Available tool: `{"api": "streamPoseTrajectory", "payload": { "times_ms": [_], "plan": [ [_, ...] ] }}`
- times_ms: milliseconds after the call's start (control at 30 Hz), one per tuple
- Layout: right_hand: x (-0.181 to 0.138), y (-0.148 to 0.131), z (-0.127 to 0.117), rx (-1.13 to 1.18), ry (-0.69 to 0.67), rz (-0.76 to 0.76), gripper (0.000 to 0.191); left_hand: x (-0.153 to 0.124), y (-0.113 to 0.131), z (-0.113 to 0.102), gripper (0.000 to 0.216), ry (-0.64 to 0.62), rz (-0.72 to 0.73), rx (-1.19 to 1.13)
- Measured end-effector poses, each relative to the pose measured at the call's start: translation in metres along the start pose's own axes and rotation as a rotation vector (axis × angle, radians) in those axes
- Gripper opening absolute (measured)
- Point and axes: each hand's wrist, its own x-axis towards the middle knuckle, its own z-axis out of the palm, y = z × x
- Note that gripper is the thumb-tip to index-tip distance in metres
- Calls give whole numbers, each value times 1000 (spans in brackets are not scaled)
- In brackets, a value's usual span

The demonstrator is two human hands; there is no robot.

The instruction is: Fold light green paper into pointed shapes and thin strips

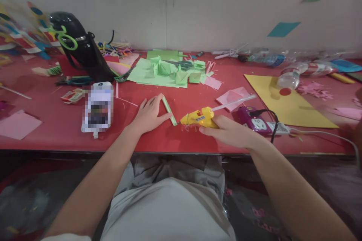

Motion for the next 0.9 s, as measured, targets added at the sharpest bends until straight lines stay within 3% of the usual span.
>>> {"api": "streamPoseTrajectory", "payload": {
  "times_ms": [33,100,267,433,567,633,700,733,767,833,900],
  "plan": [
    [0,4,-3,8,9,-13,34,0,0,0,83,-1,-3,-3],
    [3,17,-9,31,183,-25,39,0,1,0,83,-4,-8,-6],
    [26,53,-19,-110,553,24,32,1,6,-3,84,-15,-15,24],
    [40,67,-18,-168,602,151,32,2,10,-8,86,-40,-8,60],
    [22,69,-10,-137,692,78,47,3,11,-10,85,-53,-8,61],
    [6,65,0,-158,874,22,46,3,11,-11,86,-54,-12,61],
    [-10,56,15,-158,1039,-45,30,3,11,-11,85,-54,-13,59],
    [-15,48,24,-164,1051,-101,22,4,11,-11,85,-54,-14,58],
    [-18,40,33,-157,974,-186,17,4,12,-11,85,-55,-15,58],
    [-16,21,51,-130,699,-325,14,3,14,-11,85,-56,-23,62],
    [-5,2,66,-136,577,-374,14,2,15,-11,85,-53,-31,70]
  ]
}}
